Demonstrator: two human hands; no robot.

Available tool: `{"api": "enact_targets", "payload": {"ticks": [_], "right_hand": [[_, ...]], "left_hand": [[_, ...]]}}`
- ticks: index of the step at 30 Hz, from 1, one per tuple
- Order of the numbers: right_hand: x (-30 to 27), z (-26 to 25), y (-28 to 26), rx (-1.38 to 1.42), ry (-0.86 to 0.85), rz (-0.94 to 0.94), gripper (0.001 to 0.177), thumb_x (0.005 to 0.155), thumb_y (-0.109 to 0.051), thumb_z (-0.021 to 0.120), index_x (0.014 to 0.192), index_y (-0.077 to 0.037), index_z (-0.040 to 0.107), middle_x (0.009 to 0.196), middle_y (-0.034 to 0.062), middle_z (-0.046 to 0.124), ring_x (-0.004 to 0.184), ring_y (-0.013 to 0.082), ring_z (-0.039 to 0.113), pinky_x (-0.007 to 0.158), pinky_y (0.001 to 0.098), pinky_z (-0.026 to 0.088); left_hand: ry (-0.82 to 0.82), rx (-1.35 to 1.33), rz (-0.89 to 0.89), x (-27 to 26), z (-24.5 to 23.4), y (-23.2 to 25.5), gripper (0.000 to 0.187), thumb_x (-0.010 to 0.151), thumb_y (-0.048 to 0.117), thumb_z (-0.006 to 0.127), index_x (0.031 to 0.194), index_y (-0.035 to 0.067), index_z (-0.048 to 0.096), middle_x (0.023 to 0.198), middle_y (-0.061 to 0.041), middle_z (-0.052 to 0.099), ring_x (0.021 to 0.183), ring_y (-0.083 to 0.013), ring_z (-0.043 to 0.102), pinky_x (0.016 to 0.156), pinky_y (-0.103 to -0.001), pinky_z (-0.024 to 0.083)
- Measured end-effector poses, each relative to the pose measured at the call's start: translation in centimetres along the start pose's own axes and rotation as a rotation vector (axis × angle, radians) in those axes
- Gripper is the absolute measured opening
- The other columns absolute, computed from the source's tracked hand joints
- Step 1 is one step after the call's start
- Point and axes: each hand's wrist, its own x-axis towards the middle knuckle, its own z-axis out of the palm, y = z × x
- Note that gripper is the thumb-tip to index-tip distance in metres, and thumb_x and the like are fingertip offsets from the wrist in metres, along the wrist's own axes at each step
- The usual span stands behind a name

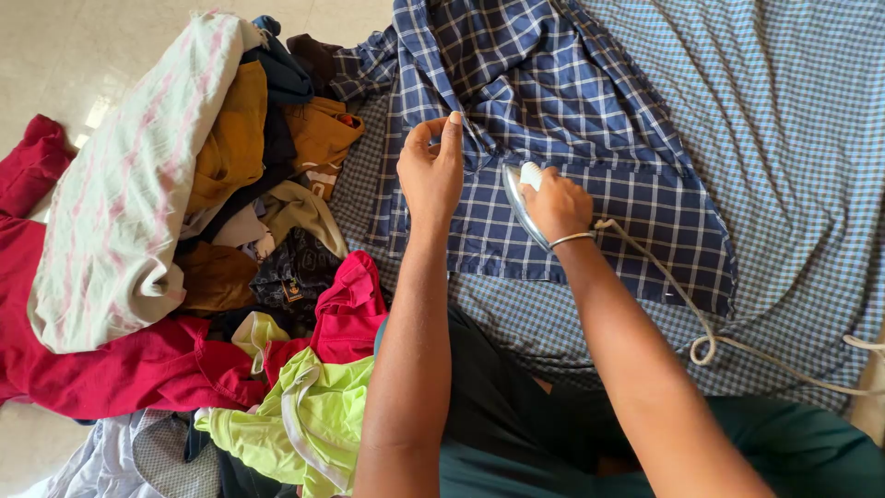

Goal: The person irons a blue checkered shirt laid out on a checkered cloth on the floor. They repeatedly smooth the fabric with their hands and move the iron across different sections of the shirt, including the sleeves and body, to remove wrinkles.

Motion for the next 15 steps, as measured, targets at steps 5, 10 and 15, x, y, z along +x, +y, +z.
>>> {"api": "enact_targets", "payload": {"ticks": [5, 10, 15], "right_hand": [[0.2, -0.7, 3.1, -0.033, 0.071, 0.049, 0.052, 0.097, -0.048, 0.065, 0.113, 0.001, 0.066, 0.098, 0.0233, 0.075, 0.09, 0.0384, 0.074, 0.076, 0.0484, 0.059], [0.0, -1.1, 6.6, -0.033, 0.121, 0.095, 0.053, 0.097, -0.047, 0.065, 0.112, 0.003, 0.066, 0.098, 0.0251, 0.074, 0.089, 0.0404, 0.074, 0.077, 0.0496, 0.058], [-0.2, -1.6, 10.1, -0.05, 0.172, 0.125, 0.056, 0.098, -0.049, 0.065, 0.114, 0.006, 0.065, 0.1, 0.028, 0.074, 0.09, 0.0428, 0.073, 0.077, 0.0514, 0.057]], "left_hand": [[-0.041, 0.053, 0.032, -0.4, 0.5, 0.3, 0.049, 0.093, 0.052, 0.066, 0.104, 0.006, 0.075, 0.076, -0.009, 0.076, 0.071, -0.014, 0.074, 0.067, -0.03, 0.055], [-0.054, 0.123, 0.059, -1.2, 0.8, 0.7, 0.049, 0.092, 0.051, 0.066, 0.103, 0.005, 0.075, 0.074, -0.007, 0.075, 0.068, -0.0157, 0.072, 0.067, -0.033, 0.054], [-0.07, 0.182, 0.101, -1.6, 1.4, 0.7, 0.047, 0.092, 0.05, 0.067, 0.1, 0.005, 0.076, 0.08, -0.009, 0.076, 0.073, -0.0193, 0.072, 0.069, -0.035, 0.053]]}}
